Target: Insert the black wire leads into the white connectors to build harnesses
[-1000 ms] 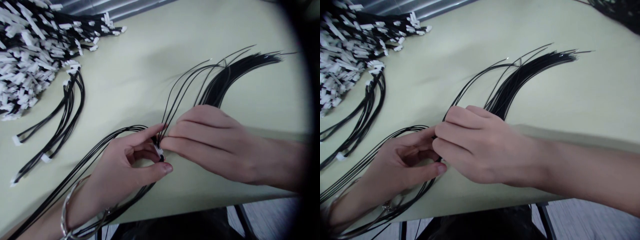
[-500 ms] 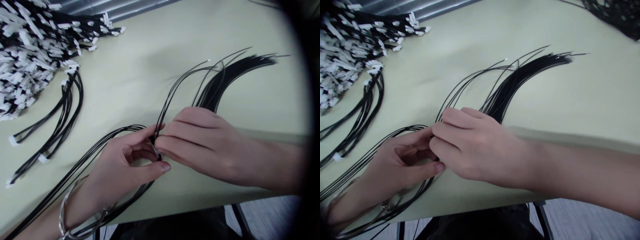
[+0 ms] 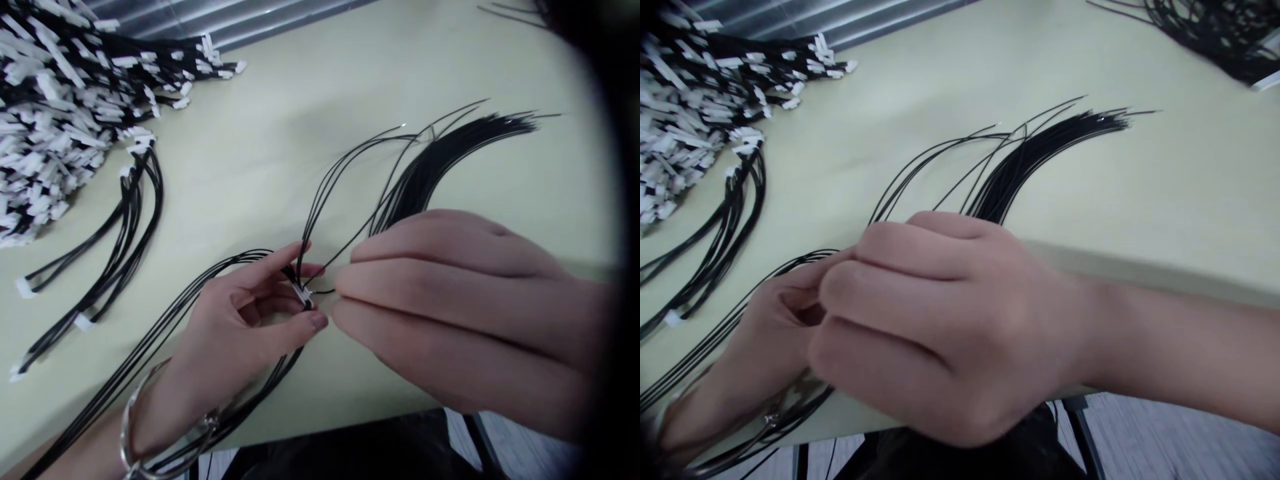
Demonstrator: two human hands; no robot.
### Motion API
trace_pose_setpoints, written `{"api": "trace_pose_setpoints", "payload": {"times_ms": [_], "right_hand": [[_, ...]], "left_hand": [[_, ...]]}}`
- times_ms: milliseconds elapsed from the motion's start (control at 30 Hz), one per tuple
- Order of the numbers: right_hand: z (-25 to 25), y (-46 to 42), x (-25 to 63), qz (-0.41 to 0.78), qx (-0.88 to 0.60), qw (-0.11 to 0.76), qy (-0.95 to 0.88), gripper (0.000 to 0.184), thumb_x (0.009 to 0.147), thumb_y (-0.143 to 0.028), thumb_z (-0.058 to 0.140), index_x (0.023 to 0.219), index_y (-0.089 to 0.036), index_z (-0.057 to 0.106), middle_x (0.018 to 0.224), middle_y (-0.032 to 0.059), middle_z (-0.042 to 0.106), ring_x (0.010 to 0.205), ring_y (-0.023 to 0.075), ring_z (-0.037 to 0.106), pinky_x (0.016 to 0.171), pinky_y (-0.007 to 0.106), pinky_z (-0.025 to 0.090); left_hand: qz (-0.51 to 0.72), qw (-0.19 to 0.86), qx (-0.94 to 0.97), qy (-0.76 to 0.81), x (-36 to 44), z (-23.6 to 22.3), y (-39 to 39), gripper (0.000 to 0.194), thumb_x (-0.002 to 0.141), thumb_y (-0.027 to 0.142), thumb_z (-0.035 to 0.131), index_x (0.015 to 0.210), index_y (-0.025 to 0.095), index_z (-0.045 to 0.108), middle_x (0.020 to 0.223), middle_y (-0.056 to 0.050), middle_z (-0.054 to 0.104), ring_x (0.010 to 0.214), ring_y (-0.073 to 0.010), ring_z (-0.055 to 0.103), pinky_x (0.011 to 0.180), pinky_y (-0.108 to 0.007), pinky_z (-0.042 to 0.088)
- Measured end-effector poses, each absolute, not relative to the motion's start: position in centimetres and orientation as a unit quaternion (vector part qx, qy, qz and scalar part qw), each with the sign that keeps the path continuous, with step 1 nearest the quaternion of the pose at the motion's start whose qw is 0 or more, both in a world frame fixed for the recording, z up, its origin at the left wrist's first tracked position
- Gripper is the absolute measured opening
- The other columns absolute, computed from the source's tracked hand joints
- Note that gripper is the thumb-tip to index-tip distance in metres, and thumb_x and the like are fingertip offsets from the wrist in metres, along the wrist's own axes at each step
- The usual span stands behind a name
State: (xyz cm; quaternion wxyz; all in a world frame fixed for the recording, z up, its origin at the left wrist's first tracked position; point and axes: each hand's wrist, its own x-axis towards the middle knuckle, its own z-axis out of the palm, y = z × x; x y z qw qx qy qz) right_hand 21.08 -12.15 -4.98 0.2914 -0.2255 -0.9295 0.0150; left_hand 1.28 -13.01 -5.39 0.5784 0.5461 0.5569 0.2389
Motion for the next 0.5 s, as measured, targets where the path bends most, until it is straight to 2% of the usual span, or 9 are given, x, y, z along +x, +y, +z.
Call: {"api": "trace_pose_setpoints", "payload": {"times_ms": [100, 200, 333, 433, 500], "right_hand": [[-5.5, -12.2, 21.6, 0.005, -0.255, 0.204, -0.945, 0.017, 0.084, -0.017, 0.042, 0.088, -0.015, 0.059, 0.087, 0.0046, 0.06, 0.085, 0.0208, 0.05, 0.072, 0.037, 0.043], [-6.3, -12.1, 21.6, 0.021, -0.29, 0.129, -0.948, 0.016, 0.077, -0.011, 0.049, 0.091, -0.013, 0.058, 0.089, 0.0055, 0.057, 0.087, 0.0231, 0.048, 0.074, 0.04, 0.042], [-6.8, -11.8, 21.2, -0.001, -0.266, 0.114, -0.957, 0.016, 0.078, -0.005, 0.046, 0.087, -0.011, 0.057, 0.088, 0.0065, 0.055, 0.086, 0.0231, 0.047, 0.072, 0.038, 0.041], [-6.9, -11.7, 21.1, -0.05, -0.268, 0.113, -0.955, 0.019, 0.085, -0.008, 0.039, 0.092, -0.009, 0.056, 0.086, 0.0084, 0.054, 0.083, 0.0236, 0.047, 0.069, 0.037, 0.04], [-6.7, -11.6, 21.2, -0.027, -0.273, 0.121, -0.954, 0.02, 0.087, -0.01, 0.037, 0.095, -0.009, 0.055, 0.087, 0.0083, 0.053, 0.082, 0.0221, 0.046, 0.07, 0.037, 0.038]], "left_hand": [[0.25, 0.544, 0.556, 0.576, 1.3, -5.5, -13.0, 0.06, 0.064, 0.022, 0.076, 0.119, 0.033, 0.056, 0.087, 0.005, 0.07, 0.072, -0.0072, 0.063, 0.066, -0.01, 0.053], [0.232, 0.525, 0.563, 0.594, 1.3, -5.5, -12.9, 0.062, 0.064, 0.023, 0.076, 0.122, 0.03, 0.054, 0.073, 0.006, 0.067, 0.067, -0.0064, 0.063, 0.063, -0.008, 0.052], [0.228, 0.535, 0.559, 0.591, 1.4, -5.4, -12.9, 0.061, 0.066, 0.024, 0.075, 0.122, 0.029, 0.054, 0.077, 0.005, 0.067, 0.068, -0.0062, 0.063, 0.064, -0.008, 0.052], [0.225, 0.536, 0.565, 0.585, 1.4, -5.6, -12.9, 0.062, 0.065, 0.025, 0.075, 0.123, 0.03, 0.053, 0.075, 0.006, 0.067, 0.068, -0.0063, 0.063, 0.065, -0.009, 0.052], [0.226, 0.537, 0.569, 0.58, 1.3, -5.7, -12.9, 0.063, 0.066, 0.025, 0.075, 0.124, 0.031, 0.052, 0.076, 0.006, 0.067, 0.069, -0.0068, 0.063, 0.065, -0.01, 0.053]]}}
